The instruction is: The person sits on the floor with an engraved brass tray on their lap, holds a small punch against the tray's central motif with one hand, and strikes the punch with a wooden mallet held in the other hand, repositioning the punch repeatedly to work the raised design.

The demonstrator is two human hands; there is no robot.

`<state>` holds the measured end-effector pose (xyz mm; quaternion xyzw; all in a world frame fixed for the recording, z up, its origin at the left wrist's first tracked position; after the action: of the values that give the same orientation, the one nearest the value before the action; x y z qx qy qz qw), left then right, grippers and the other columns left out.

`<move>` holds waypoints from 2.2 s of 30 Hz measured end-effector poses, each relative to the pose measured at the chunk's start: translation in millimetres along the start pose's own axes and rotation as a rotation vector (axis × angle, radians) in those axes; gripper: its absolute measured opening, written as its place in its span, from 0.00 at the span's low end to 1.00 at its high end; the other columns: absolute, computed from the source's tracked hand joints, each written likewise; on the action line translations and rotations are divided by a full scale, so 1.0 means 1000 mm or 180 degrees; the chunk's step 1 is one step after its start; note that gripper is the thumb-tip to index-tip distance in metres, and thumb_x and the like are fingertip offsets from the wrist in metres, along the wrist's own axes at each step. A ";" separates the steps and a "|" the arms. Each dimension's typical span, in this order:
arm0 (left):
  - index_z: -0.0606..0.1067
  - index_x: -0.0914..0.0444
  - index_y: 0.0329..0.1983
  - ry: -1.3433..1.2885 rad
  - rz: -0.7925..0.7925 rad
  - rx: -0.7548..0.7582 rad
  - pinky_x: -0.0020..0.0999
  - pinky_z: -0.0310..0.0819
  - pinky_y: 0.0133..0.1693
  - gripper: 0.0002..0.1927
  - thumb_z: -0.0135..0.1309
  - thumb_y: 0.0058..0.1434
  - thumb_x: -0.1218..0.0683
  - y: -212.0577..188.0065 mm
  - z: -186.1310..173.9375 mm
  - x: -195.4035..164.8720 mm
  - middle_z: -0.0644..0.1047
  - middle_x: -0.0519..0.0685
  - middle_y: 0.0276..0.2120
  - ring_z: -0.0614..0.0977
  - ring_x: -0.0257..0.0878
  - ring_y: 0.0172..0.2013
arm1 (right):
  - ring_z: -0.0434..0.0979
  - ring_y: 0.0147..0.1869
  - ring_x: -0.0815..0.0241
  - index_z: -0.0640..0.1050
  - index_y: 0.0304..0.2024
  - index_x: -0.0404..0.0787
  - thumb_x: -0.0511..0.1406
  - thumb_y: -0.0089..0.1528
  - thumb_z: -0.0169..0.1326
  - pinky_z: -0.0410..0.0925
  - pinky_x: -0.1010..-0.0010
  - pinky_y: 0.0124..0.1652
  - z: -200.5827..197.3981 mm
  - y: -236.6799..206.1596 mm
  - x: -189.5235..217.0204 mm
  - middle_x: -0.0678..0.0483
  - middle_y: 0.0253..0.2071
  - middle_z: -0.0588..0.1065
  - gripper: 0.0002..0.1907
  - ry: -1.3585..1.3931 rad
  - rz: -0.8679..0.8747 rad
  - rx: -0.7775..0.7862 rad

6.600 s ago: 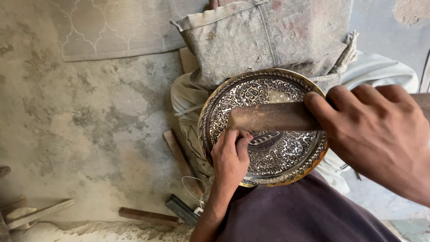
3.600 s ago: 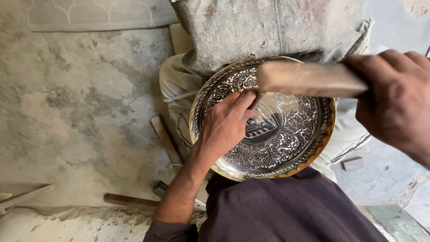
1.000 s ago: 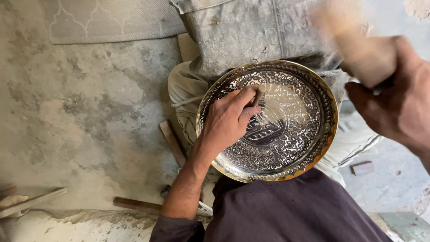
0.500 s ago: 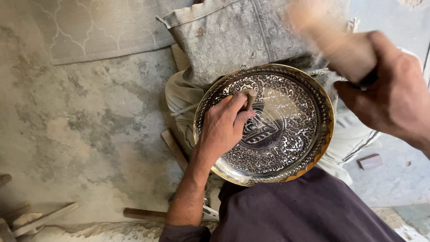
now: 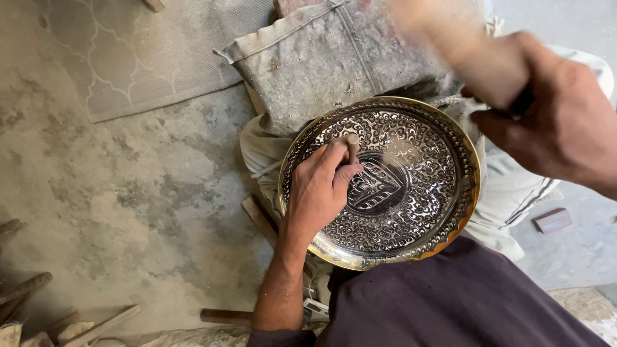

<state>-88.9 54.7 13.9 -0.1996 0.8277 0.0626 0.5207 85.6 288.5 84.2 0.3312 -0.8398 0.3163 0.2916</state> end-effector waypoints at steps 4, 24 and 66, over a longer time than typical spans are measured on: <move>0.72 0.62 0.55 -0.0008 0.0017 0.0007 0.43 0.77 0.39 0.14 0.57 0.68 0.57 0.002 -0.001 -0.002 0.79 0.51 0.37 0.84 0.50 0.38 | 0.80 0.49 0.44 0.76 0.59 0.42 0.26 0.52 0.60 0.74 0.55 0.49 0.000 0.004 0.005 0.48 0.46 0.79 0.31 -0.1770 -0.0762 -0.0126; 0.72 0.61 0.57 0.0027 -0.0120 -0.0015 0.43 0.78 0.38 0.16 0.57 0.67 0.59 0.004 -0.001 -0.004 0.80 0.51 0.39 0.85 0.48 0.38 | 0.80 0.52 0.43 0.76 0.58 0.41 0.29 0.55 0.58 0.72 0.55 0.52 -0.002 -0.006 0.010 0.45 0.48 0.78 0.26 -0.1149 -0.0325 -0.0224; 0.72 0.61 0.57 -0.0013 -0.0027 -0.0457 0.40 0.78 0.39 0.15 0.59 0.69 0.56 -0.002 0.010 -0.002 0.79 0.50 0.37 0.85 0.45 0.38 | 0.79 0.46 0.45 0.74 0.56 0.28 0.17 0.50 0.53 0.73 0.60 0.44 -0.002 -0.001 0.012 0.40 0.44 0.76 0.29 -0.1554 -0.1135 -0.0098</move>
<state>-79.5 56.5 11.2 -0.2398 0.8192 0.1201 0.5069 79.0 284.8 94.1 0.5352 -0.8183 0.1584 0.1371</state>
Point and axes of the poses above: each hand's wrist, its own y-axis towards the middle knuckle, its own z-axis out of the palm, x = y × z, the point moved 1 cm from there along y, towards the middle knuckle
